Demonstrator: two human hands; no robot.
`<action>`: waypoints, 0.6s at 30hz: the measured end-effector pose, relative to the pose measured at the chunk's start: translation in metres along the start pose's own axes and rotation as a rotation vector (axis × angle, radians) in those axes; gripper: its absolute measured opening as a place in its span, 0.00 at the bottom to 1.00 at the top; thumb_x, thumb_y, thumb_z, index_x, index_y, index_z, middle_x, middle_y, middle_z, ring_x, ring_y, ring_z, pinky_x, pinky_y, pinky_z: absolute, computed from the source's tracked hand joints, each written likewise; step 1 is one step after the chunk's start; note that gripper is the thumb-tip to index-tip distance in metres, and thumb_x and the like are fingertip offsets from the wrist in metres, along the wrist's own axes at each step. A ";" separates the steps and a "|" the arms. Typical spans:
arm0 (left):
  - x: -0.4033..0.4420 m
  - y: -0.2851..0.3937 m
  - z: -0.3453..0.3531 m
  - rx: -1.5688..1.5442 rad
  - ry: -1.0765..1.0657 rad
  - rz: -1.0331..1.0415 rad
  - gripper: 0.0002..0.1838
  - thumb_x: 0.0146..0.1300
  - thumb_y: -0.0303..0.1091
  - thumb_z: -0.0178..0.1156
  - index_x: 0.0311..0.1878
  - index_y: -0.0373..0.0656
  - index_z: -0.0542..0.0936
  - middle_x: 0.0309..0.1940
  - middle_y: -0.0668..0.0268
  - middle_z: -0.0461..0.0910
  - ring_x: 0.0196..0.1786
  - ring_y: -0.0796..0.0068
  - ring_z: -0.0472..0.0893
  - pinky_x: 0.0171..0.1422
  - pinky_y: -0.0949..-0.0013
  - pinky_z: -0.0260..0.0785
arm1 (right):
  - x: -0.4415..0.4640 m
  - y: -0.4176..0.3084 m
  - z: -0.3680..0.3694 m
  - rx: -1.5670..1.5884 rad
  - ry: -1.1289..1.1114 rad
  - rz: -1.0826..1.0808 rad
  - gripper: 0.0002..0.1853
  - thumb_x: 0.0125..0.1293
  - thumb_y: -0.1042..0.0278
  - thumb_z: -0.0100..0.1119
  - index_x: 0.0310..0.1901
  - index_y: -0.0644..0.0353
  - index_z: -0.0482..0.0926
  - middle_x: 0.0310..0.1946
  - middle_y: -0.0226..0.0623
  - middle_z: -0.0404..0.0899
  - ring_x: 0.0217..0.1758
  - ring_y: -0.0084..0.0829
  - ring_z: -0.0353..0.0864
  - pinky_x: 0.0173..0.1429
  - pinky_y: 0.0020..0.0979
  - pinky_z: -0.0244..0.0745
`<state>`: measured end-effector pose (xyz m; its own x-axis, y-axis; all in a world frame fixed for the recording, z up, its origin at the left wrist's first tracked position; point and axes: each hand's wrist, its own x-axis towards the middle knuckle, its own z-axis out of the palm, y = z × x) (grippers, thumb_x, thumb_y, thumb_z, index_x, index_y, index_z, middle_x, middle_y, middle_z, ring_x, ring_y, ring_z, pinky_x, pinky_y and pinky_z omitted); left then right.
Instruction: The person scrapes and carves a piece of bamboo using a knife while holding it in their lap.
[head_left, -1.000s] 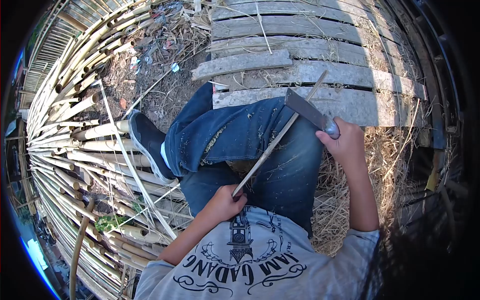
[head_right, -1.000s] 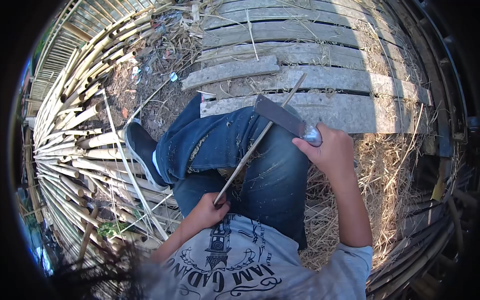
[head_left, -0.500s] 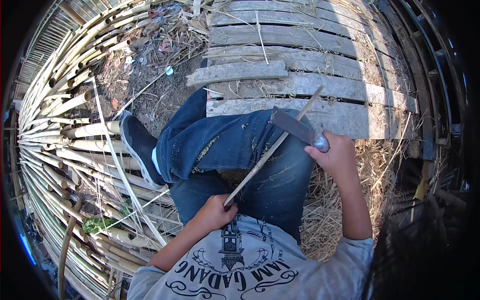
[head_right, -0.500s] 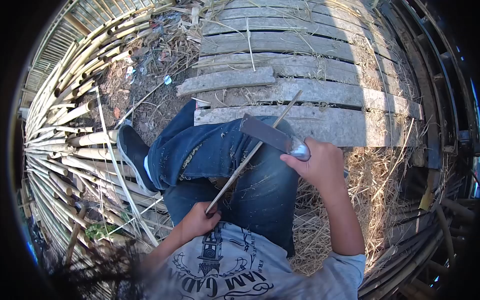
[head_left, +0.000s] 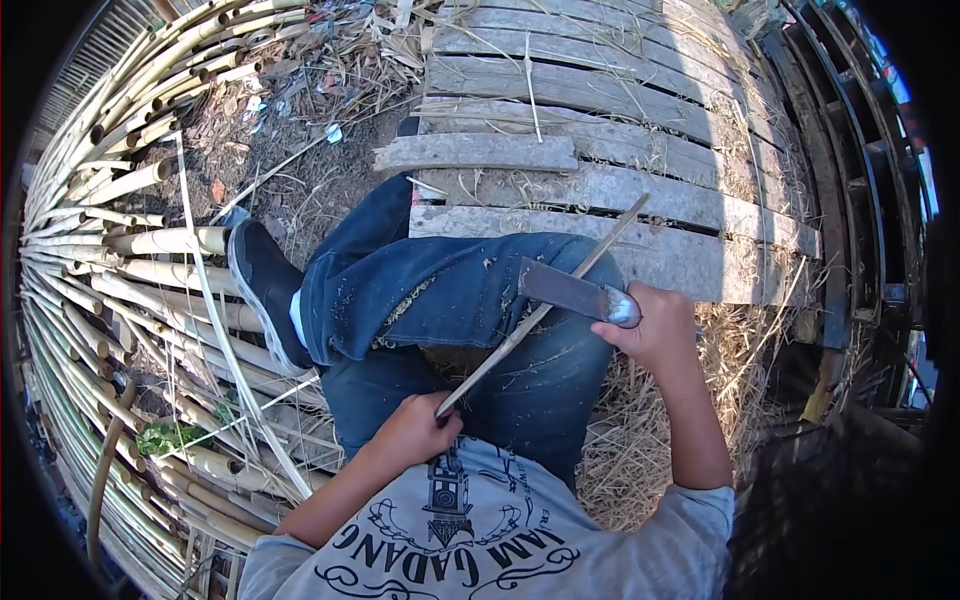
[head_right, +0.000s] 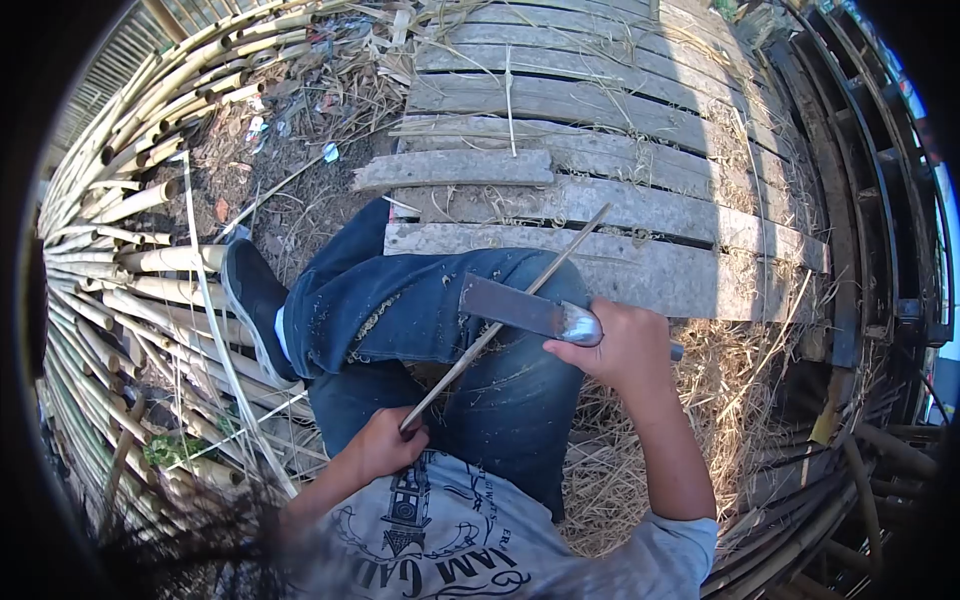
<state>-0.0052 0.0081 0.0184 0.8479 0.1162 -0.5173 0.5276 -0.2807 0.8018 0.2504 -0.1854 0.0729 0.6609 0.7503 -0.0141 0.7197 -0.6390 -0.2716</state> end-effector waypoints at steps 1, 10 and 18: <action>0.000 -0.003 0.001 -0.005 -0.005 0.005 0.07 0.54 0.29 0.58 0.31 0.34 0.75 0.22 0.50 0.77 0.26 0.47 0.78 0.34 0.56 0.71 | 0.000 0.001 0.001 -0.011 0.021 -0.001 0.34 0.44 0.29 0.65 0.22 0.60 0.76 0.16 0.42 0.76 0.20 0.44 0.79 0.26 0.40 0.73; -0.002 -0.010 0.005 -0.068 0.048 0.065 0.13 0.54 0.30 0.59 0.22 0.34 0.68 0.16 0.53 0.68 0.19 0.60 0.69 0.28 0.60 0.64 | 0.006 0.008 0.000 -0.009 0.107 0.033 0.33 0.46 0.31 0.65 0.20 0.61 0.74 0.13 0.43 0.74 0.19 0.47 0.78 0.26 0.41 0.72; -0.004 -0.009 0.004 -0.093 0.053 0.035 0.13 0.54 0.30 0.59 0.22 0.34 0.67 0.15 0.53 0.67 0.18 0.62 0.67 0.28 0.60 0.64 | 0.001 0.001 0.001 0.047 0.061 0.052 0.31 0.45 0.33 0.68 0.21 0.61 0.76 0.15 0.44 0.75 0.20 0.46 0.79 0.26 0.40 0.73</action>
<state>-0.0141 0.0067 0.0120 0.8663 0.1591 -0.4735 0.4978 -0.1964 0.8448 0.2514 -0.1848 0.0722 0.7102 0.7035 0.0287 0.6739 -0.6674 -0.3169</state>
